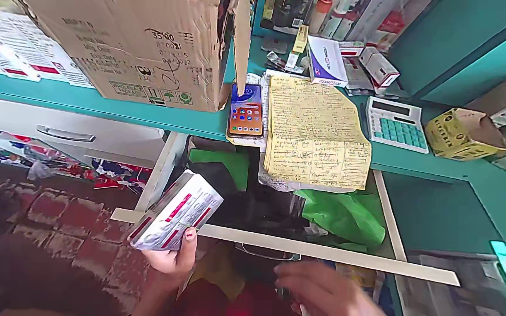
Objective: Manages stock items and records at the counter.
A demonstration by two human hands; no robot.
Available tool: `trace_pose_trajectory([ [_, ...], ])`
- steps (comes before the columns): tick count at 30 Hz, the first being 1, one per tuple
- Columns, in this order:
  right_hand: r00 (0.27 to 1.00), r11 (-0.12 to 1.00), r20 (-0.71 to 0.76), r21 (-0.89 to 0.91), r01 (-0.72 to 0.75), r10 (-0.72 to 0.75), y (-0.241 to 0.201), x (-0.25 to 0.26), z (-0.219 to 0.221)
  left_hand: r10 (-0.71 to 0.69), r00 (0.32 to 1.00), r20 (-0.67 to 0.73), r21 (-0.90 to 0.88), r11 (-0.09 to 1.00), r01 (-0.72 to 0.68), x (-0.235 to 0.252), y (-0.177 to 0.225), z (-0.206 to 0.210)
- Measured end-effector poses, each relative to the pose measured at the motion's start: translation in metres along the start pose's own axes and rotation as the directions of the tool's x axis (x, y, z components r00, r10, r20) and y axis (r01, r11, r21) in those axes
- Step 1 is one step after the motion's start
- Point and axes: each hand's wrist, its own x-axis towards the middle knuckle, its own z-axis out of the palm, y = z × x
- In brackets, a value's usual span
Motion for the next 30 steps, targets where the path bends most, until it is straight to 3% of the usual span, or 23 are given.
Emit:
trace_pose_trajectory([
  [3, 0.973, 0.905, -0.202, -0.386, -0.18, 0.108, 0.035, 0.016, -0.009, -0.035, 0.993, 0.113, 0.337, 0.942, -0.005, 0.005, -0.002, -0.006],
  [4, 0.961, 0.869, -0.193, -0.419, -0.265, 0.2, 0.052, 0.021, -0.012, -0.055, 0.989, 0.139, 0.403, 0.915, -0.005, 0.006, -0.003, -0.006],
  [6, 0.924, 0.843, -0.119, -0.38, -0.38, 0.363, 0.08, 0.033, -0.018, -0.073, 0.974, 0.213, 0.374, 0.927, -0.012, 0.005, -0.006, -0.012],
  [8, 0.945, 0.871, -0.093, -0.37, -0.324, 0.312, 0.09, 0.042, -0.014, -0.017, 0.97, 0.244, 0.348, 0.935, -0.071, 0.0, -0.011, -0.011],
  [11, 0.99, 0.91, -0.135, -0.403, -0.099, 0.048, 0.081, 0.063, 0.002, 0.043, 0.979, 0.201, 0.44, 0.888, -0.13, -0.001, -0.017, -0.005],
  [14, 0.99, 0.906, -0.112, -0.421, 0.036, -0.091, 0.073, 0.099, 0.013, 0.022, 0.996, 0.086, 0.372, 0.927, -0.052, 0.001, -0.017, -0.001],
  [18, 0.998, 0.926, 0.041, -0.374, 0.051, -0.038, 0.075, 0.156, 0.03, 0.012, 1.0, -0.02, 0.145, 0.989, -0.009, -0.003, -0.013, 0.003],
  [22, 0.949, 0.912, 0.292, -0.41, 0.01, 0.121, 0.061, 0.185, 0.045, 0.025, 0.998, -0.053, 0.071, 0.997, -0.022, -0.009, -0.01, 0.0],
  [27, 0.961, 0.895, 0.273, -0.421, 0.15, -0.032, 0.058, 0.182, 0.049, -0.007, 0.994, -0.112, 0.032, 0.999, 0.01, -0.021, -0.005, -0.01],
  [30, 0.922, 0.901, 0.375, -0.426, 0.08, 0.096, 0.052, 0.187, 0.044, -0.027, 0.982, -0.186, 0.02, 0.999, 0.031, -0.023, -0.001, -0.013],
])
